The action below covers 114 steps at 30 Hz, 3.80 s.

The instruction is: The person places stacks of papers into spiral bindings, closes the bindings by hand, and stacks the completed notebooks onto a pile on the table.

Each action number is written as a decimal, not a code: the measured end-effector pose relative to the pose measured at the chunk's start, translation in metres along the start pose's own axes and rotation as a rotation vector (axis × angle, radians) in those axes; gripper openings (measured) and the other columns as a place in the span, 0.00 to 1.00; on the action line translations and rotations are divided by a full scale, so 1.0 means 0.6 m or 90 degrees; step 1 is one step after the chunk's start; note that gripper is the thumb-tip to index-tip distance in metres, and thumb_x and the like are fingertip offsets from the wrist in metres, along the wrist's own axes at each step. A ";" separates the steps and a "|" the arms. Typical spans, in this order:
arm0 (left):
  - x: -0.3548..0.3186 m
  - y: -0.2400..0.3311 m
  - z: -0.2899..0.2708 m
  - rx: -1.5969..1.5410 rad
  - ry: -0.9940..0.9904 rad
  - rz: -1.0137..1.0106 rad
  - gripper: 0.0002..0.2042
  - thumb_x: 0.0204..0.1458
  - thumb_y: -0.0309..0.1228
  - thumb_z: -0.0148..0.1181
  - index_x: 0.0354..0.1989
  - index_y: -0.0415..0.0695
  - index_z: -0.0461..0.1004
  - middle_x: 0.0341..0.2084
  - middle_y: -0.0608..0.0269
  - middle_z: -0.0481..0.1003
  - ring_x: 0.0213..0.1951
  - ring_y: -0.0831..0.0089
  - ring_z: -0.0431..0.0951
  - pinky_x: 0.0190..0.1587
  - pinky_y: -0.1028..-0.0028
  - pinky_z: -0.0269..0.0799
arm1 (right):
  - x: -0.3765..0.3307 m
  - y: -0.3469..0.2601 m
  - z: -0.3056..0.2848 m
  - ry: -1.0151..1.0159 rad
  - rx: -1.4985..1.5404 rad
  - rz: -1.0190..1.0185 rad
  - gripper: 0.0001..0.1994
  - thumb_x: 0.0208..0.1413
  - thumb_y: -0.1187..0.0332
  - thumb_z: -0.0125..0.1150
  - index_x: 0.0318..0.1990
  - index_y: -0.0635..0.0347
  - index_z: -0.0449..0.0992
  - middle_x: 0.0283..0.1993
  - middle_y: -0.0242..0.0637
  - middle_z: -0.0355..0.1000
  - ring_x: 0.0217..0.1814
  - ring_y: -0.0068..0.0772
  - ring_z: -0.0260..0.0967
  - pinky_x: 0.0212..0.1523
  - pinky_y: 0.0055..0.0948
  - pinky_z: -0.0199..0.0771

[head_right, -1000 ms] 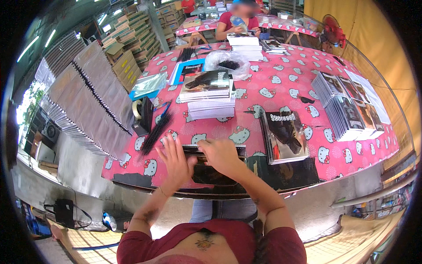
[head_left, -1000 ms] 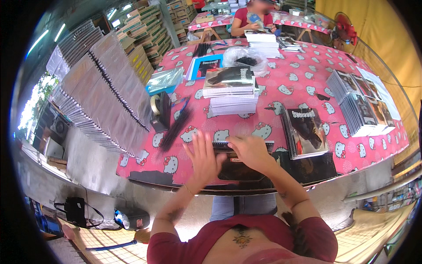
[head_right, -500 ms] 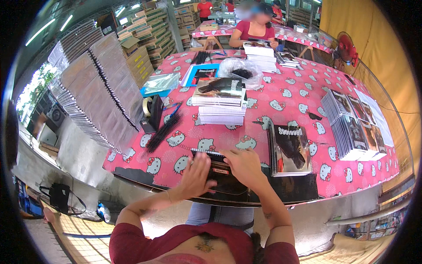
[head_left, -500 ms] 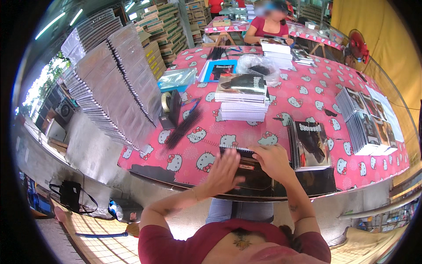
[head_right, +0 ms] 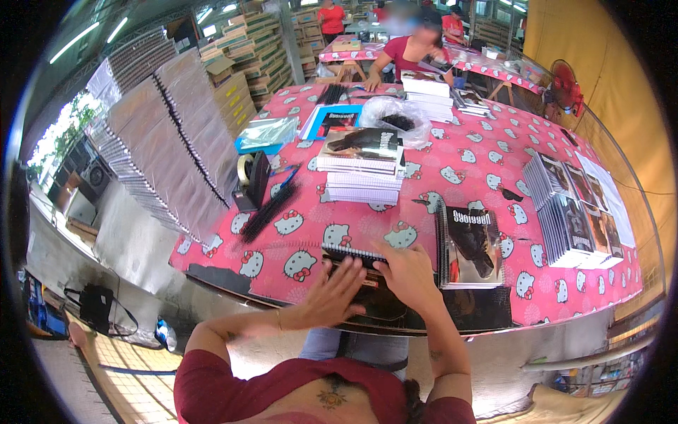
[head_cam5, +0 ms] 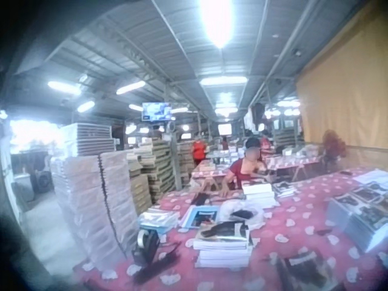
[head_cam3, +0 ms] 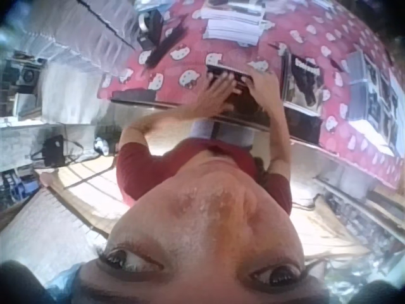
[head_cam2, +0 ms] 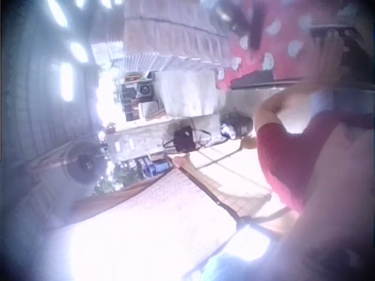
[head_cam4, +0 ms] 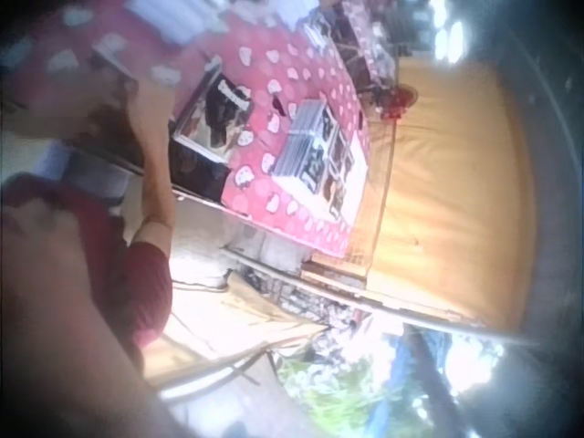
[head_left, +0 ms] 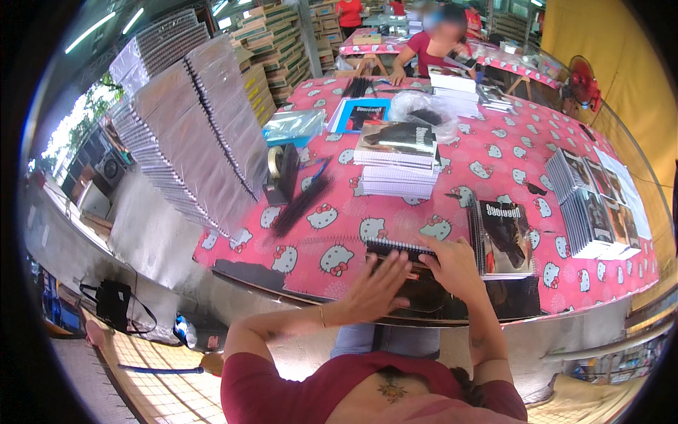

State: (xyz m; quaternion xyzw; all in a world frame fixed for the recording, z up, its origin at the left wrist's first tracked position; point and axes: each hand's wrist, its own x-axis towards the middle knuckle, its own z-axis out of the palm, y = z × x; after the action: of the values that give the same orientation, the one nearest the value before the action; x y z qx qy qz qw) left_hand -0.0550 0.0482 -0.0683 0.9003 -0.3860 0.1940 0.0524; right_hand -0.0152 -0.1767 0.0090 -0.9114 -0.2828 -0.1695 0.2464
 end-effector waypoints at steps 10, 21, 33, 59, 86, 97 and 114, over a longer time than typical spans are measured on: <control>0.034 0.008 -0.031 -0.086 0.140 0.032 0.29 0.60 0.49 0.57 0.62 0.40 0.70 0.60 0.49 0.71 0.65 0.54 0.67 0.69 0.41 0.50 | -0.080 0.063 0.006 0.144 0.777 0.102 0.32 0.52 0.71 0.73 0.65 0.58 0.68 0.59 0.47 0.76 0.62 0.39 0.72 0.62 0.38 0.68; 0.044 0.009 -0.009 -0.032 0.100 0.013 0.37 0.61 0.54 0.53 0.67 0.33 0.63 0.70 0.42 0.59 0.73 0.45 0.55 0.71 0.41 0.45 | -0.092 0.052 0.100 0.226 0.625 0.255 0.09 0.59 0.72 0.69 0.45 0.68 0.82 0.35 0.27 0.78 0.37 0.15 0.70 0.40 0.22 0.71; 0.146 -0.028 -0.053 0.062 0.094 0.013 0.41 0.62 0.57 0.50 0.71 0.34 0.58 0.72 0.42 0.57 0.75 0.50 0.52 0.73 0.44 0.41 | -0.081 0.063 0.094 0.148 0.575 0.215 0.10 0.62 0.70 0.66 0.47 0.67 0.80 0.38 0.25 0.77 0.40 0.15 0.68 0.42 0.22 0.71; 0.115 0.023 -0.017 -0.060 0.090 0.069 0.35 0.65 0.50 0.51 0.70 0.32 0.59 0.70 0.40 0.59 0.73 0.48 0.57 0.73 0.44 0.40 | -0.082 0.087 0.086 0.058 0.500 0.165 0.11 0.62 0.67 0.65 0.47 0.65 0.79 0.30 0.37 0.75 0.31 0.18 0.64 0.32 0.28 0.68; 0.174 -0.055 -0.135 -0.316 0.028 0.089 0.18 0.50 0.17 0.59 0.50 0.40 0.77 0.38 0.53 0.78 0.41 0.53 0.76 0.46 0.59 0.70 | -0.103 0.077 -0.006 0.310 0.305 0.129 0.14 0.61 0.72 0.62 0.53 0.66 0.76 0.52 0.50 0.76 0.56 0.52 0.74 0.60 0.40 0.71; 0.417 0.020 -0.024 -0.355 0.295 0.445 0.14 0.56 0.23 0.58 0.50 0.42 0.78 0.54 0.54 0.79 0.55 0.59 0.79 0.57 0.59 0.75 | -0.301 0.246 -0.116 0.244 0.133 0.442 0.36 0.52 0.68 0.74 0.68 0.66 0.66 0.66 0.48 0.70 0.68 0.40 0.66 0.69 0.36 0.62; 0.392 -0.027 0.024 -0.291 0.140 0.341 0.17 0.51 0.22 0.61 0.51 0.44 0.76 0.53 0.50 0.76 0.56 0.50 0.75 0.61 0.53 0.70 | -0.321 0.236 -0.116 0.355 -0.015 0.375 0.35 0.53 0.68 0.73 0.68 0.65 0.66 0.67 0.53 0.68 0.70 0.51 0.64 0.69 0.41 0.60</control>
State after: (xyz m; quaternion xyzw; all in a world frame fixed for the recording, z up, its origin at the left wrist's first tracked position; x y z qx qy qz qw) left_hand 0.1084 -0.1024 0.0110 0.7062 -0.6334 0.2053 0.2406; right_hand -0.0927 -0.3992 -0.0701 -0.8753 0.0699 -0.3352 0.3414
